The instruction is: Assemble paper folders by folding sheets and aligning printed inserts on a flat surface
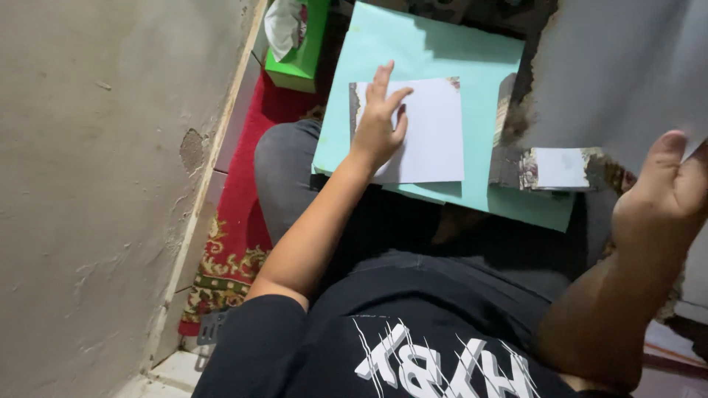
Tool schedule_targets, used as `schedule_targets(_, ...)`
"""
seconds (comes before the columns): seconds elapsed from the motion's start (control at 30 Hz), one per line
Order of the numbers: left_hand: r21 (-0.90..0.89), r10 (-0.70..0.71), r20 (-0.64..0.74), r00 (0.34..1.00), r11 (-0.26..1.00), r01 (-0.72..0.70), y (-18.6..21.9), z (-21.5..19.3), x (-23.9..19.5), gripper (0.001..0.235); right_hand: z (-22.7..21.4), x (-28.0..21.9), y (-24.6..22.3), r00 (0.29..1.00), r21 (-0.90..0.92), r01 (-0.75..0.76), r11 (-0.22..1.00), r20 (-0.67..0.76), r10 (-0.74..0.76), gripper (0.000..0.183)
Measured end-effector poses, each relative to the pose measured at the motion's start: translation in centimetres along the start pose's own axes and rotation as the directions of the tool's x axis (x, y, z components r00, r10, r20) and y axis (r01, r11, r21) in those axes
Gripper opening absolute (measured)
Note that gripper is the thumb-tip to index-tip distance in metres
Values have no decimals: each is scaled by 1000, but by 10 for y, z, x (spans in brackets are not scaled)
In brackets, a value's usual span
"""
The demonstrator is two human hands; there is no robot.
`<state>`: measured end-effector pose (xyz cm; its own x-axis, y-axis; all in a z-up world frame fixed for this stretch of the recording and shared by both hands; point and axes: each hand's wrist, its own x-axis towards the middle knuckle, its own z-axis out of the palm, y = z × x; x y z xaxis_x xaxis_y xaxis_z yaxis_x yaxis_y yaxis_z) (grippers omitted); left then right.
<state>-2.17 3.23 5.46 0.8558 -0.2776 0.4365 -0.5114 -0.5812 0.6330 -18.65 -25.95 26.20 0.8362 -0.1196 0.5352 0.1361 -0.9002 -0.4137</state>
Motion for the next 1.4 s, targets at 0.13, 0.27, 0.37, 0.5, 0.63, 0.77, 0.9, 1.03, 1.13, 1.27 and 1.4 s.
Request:
schedule_targets(0.13, -333, -93, -300, 949, 943, -13, 39, -80, -9, 30, 47, -13, 17, 969, 94, -245, 965, 57, 240, 28)
schedule_targets(0.27, -302, -188, -374, 908, 951, 72, 18, -109, -26, 28, 99, -4, -51, 892, 397, -342, 852, 422, 162, 30)
schedule_targets(0.37, -331, -266, -334, 904, 931, 151, 10, -109, -36, 34, 135, -13, -58, 919, 173, -139, 975, 389, 62, 16)
schedule_targets(0.5, -478, -329, -180, 927, 853, 210, 2, -89, -49, 46, 146, -12, -61, 897, 196, -133, 972, 441, 34, 22)
schedule_targets(0.63, -290, -197, 2, 980, 938, 189, -2, -83, -53, 71, 154, -10, -59, 836, 190, -309, 932, 522, 171, 23)
schedule_targets(0.77, 241, -121, 143, 982, 967, 84, -16, -67, -59, 80, 176, -22, -38, 803, 327, -461, 825, 549, 231, 40)
schedule_targets(0.9, 213, -54, -31, 998, 975, 59, -29, -57, -62, 73, 171, -32, -36, 873, 421, -360, 832, 468, 141, 50)
schedule_targets(1.03, -189, 63, -149, 987, 978, -91, 1, -82, -50, 62, 167, -39, -50, 941, 329, -173, 928, 334, 57, 50)
schedule_targets(1.13, -291, 192, -168, 967, 928, -234, 22, -91, -46, 62, 177, -47, -42, 969, 177, 31, 984, 236, -73, 55)
schedule_targets(1.27, -253, 132, -95, 987, 955, -152, 17, -87, -47, 61, 181, -49, -45, 974, 76, 113, 991, 191, -125, 61)
schedule_targets(1.4, 41, 63, -43, 997, 997, -62, -9, -72, -53, 50, 169, -39, -63, 969, 188, 3, 982, 243, -50, 62)
